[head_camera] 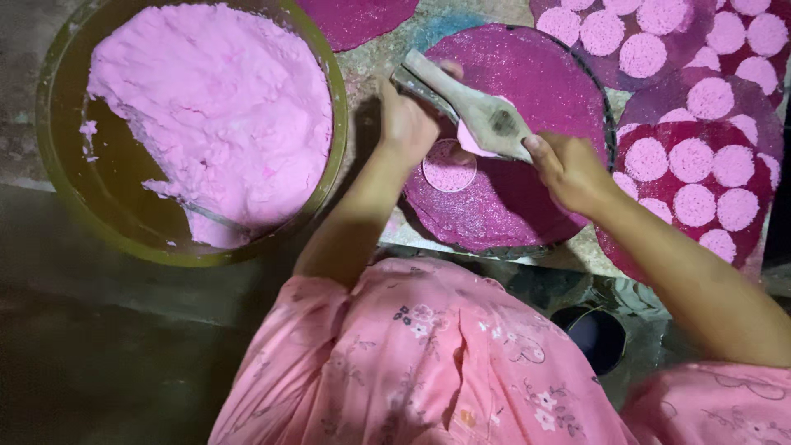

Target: The person scoops pink paste from a large basin into a handheld wooden mold, presses it with a plunger, and ejects the formed round discs onto round mesh trays, repeating the cycle and arranging the filled trays on the table.

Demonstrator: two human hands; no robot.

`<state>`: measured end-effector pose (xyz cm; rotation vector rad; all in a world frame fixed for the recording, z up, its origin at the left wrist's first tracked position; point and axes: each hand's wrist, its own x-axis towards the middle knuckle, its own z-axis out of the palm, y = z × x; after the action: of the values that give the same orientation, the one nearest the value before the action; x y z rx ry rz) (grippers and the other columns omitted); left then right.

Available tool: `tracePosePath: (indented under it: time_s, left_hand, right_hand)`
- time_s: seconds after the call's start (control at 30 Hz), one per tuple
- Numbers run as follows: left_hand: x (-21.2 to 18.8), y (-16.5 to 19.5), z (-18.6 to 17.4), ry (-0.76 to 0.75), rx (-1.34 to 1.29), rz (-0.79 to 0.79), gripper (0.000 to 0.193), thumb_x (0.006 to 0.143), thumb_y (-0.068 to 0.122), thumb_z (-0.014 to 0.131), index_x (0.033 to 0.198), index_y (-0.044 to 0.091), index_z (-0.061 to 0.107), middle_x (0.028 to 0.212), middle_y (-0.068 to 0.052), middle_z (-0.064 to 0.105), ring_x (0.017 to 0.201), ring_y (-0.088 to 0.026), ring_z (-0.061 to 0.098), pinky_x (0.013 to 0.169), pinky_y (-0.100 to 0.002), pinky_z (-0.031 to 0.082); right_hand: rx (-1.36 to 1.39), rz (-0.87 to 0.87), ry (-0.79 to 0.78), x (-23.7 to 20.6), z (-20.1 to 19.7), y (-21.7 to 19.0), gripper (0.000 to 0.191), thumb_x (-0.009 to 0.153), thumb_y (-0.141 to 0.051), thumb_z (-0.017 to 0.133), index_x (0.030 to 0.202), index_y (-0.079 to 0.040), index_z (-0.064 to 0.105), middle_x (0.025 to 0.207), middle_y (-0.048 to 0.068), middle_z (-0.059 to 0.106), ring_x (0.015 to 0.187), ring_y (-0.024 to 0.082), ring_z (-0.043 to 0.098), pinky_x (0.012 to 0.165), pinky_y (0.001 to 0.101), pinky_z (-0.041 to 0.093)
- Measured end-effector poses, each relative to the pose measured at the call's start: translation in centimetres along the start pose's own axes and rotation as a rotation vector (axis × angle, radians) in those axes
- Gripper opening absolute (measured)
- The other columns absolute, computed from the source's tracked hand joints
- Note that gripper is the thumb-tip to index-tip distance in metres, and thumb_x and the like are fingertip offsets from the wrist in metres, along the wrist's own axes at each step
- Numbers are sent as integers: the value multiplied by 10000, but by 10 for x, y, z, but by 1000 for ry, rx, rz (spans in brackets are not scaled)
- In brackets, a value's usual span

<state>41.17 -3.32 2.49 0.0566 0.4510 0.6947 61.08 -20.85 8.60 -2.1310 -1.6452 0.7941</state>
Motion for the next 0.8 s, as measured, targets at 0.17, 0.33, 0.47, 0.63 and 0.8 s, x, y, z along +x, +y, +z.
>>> tracePosePath:
  time_s: [0.17,0.33,0.47,0.63,0.8]
  left_hand:
    - [-15,-16,-48,53,901,-185,812,1038,671,125,1574,94,325,1114,-176,626,586,-94,427,465,-272,278]
    - [-31,-22,-74,69,1150,25,738,1029,583,176,1631,157,202,1367,-149,629,486,-95,415,438,-257,330]
    - [-72,-19,-83,96,1678,430,679,1018,335,467,1659,180,304,1285,-66,774,664,-117,631,626,-258,521]
    - [-79,-31,-72,14,1996,668,1094,767,296,902,1605,165,210,1438,-122,606,1288,-327,544,1102,-509,383]
    - [-68,-43,-67,-34,2137,506,1319,656,429,945,1615,129,91,1509,-164,457,1381,-345,415,1138,-612,232]
  right_hand:
    - [100,38,23,-9,12,14,621,1106,-489,367,816,4,609,606,121,586,569,265,611,590,441,465]
    - [243,-35,176,-8,28,20,632,1130,-519,344,860,-2,586,615,86,549,562,201,569,533,388,430]
    - [367,-49,274,-15,38,27,647,1110,-564,288,965,-32,626,614,46,522,531,145,523,478,326,385]
    - [655,-35,373,-35,60,39,681,1105,-626,289,1014,-19,583,668,21,524,535,109,484,469,272,357]
    - [797,-36,445,-54,78,51,712,1092,-666,286,1035,-13,566,671,26,504,529,110,463,467,268,340]
